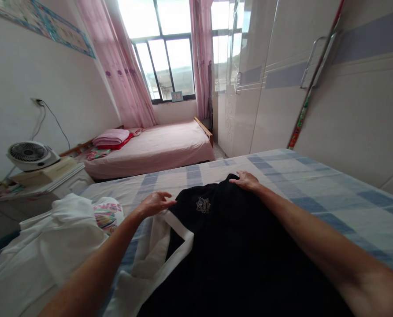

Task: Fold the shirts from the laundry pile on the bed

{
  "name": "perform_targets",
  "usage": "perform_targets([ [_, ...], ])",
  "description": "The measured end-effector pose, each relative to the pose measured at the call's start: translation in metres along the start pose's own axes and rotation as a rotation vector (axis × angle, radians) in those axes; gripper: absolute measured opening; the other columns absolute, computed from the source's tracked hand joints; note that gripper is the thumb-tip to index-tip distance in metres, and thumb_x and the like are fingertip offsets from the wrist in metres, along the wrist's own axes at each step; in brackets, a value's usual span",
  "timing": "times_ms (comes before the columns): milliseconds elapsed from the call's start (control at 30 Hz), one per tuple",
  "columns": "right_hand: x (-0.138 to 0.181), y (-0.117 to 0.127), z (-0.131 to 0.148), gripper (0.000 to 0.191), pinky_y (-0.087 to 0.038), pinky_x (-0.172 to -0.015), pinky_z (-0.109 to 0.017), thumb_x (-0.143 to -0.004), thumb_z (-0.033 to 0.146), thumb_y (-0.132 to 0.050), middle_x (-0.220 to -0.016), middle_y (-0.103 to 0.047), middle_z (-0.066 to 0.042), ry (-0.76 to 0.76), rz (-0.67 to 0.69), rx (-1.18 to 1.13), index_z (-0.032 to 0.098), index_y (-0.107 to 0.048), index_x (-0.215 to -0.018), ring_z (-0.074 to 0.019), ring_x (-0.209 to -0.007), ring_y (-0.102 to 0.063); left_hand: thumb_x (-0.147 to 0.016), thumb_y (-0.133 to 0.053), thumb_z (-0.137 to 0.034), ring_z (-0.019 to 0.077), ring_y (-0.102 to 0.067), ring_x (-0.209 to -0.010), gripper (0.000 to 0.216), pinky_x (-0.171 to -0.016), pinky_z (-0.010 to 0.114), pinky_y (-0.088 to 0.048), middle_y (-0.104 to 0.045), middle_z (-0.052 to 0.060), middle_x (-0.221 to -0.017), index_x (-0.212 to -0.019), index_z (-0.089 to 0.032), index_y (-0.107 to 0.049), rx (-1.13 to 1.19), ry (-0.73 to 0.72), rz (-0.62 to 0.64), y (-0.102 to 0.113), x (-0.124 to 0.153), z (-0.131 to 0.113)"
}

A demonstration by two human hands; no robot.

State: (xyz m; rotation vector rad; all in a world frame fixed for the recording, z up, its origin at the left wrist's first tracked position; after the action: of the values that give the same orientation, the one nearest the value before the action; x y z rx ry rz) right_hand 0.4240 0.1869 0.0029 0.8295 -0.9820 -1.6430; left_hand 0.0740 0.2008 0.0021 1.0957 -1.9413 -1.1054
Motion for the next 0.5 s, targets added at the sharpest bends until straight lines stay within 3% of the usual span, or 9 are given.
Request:
perform_targets([
  [100, 0.008, 0.016, 0.011, 0.028, -0.046, -0.083, -0.027, -0.077, 0.032, -0.054, -0.102, -0.069, -0.007, 0.043, -0.03, -0.059, 0.019, -0.064, -0.1, -0.0219, -0.099, -0.061, -0.07, -0.056, -0.046, 0.0121, -0.049, -0.052, 0.032, -0.051, 0.022, -0.035, -0.054, -0.002, -0.052, -0.071, -0.016, -0.066, 0.046, -0.034, 0.062, -0.006, 0.013, -0.003],
  [200, 0.04, 0.069, 0.007, 0.033, -0.047, -0.079, -0.027, -0.086, 0.033, -0.038, -0.102, -0.067, -0.006, 0.097, -0.183, -0.204, 0.017, -0.056, -0.11, -0.0181, -0.092, -0.061, -0.07, -0.052, -0.038, 0.011, -0.045, -0.055, 0.024, -0.054, 0.022, -0.035, -0.049, -0.003, -0.054, -0.06, -0.017, -0.058, 0.058, -0.089, 0.024, 0.006, 0.035, -0.015],
  [267, 0.074, 0.12, -0.008, 0.033, -0.048, -0.074, -0.029, -0.086, 0.039, -0.04, -0.093, -0.065, -0.006, 0.135, -0.396, -0.372, 0.016, -0.055, -0.105, -0.0184, -0.083, -0.06, -0.073, -0.049, -0.04, 0.0118, -0.048, -0.062, 0.025, -0.059, 0.022, -0.038, -0.053, -0.003, -0.062, -0.071, -0.017, -0.059, 0.132, -0.112, -0.068, 0.026, 0.052, -0.024],
  [367, 0.123, 0.186, -0.031, 0.03, -0.047, -0.075, -0.034, -0.084, 0.044, -0.047, -0.091, -0.062, -0.006, 0.129, -0.675, -0.353, 0.021, -0.055, -0.1, -0.0205, -0.083, -0.058, -0.077, -0.045, -0.045, 0.0109, -0.045, -0.058, 0.031, -0.055, 0.022, -0.037, -0.052, -0.003, -0.064, -0.085, -0.017, -0.057, 0.31, -0.114, -0.257, 0.069, 0.075, -0.034],
  [433, 0.134, 0.214, -0.037, 0.031, -0.045, -0.08, -0.039, -0.084, 0.047, -0.046, -0.097, -0.062, -0.007, 0.097, -0.778, -0.27, 0.025, -0.054, -0.104, -0.0235, -0.088, -0.057, -0.078, -0.044, -0.043, 0.0099, -0.041, -0.053, 0.03, -0.051, 0.022, -0.034, -0.049, -0.005, -0.061, -0.086, -0.017, -0.055, 0.373, -0.1, -0.41, 0.101, 0.083, -0.039],
  [500, 0.124, 0.231, -0.034, 0.034, -0.044, -0.085, -0.044, -0.085, 0.048, -0.043, -0.104, -0.061, -0.008, 0.098, -0.829, -0.227, 0.026, -0.053, -0.108, -0.0266, -0.096, -0.057, -0.08, -0.042, -0.039, 0.0097, -0.042, -0.054, 0.026, -0.052, 0.022, -0.034, -0.049, -0.004, -0.062, -0.086, -0.017, -0.054, 0.342, -0.111, -0.568, 0.132, 0.081, -0.047],
])
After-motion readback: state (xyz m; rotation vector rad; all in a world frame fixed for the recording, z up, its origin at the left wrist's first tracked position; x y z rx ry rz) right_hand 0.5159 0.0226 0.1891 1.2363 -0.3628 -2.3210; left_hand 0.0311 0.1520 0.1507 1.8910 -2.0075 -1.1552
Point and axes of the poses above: each hand's wrist, its own x-axis away from the middle knuckle, its own y-axis out of the back of the hand, z = x × y, the point moved 10 cm from there along -x, towards the middle knuckle
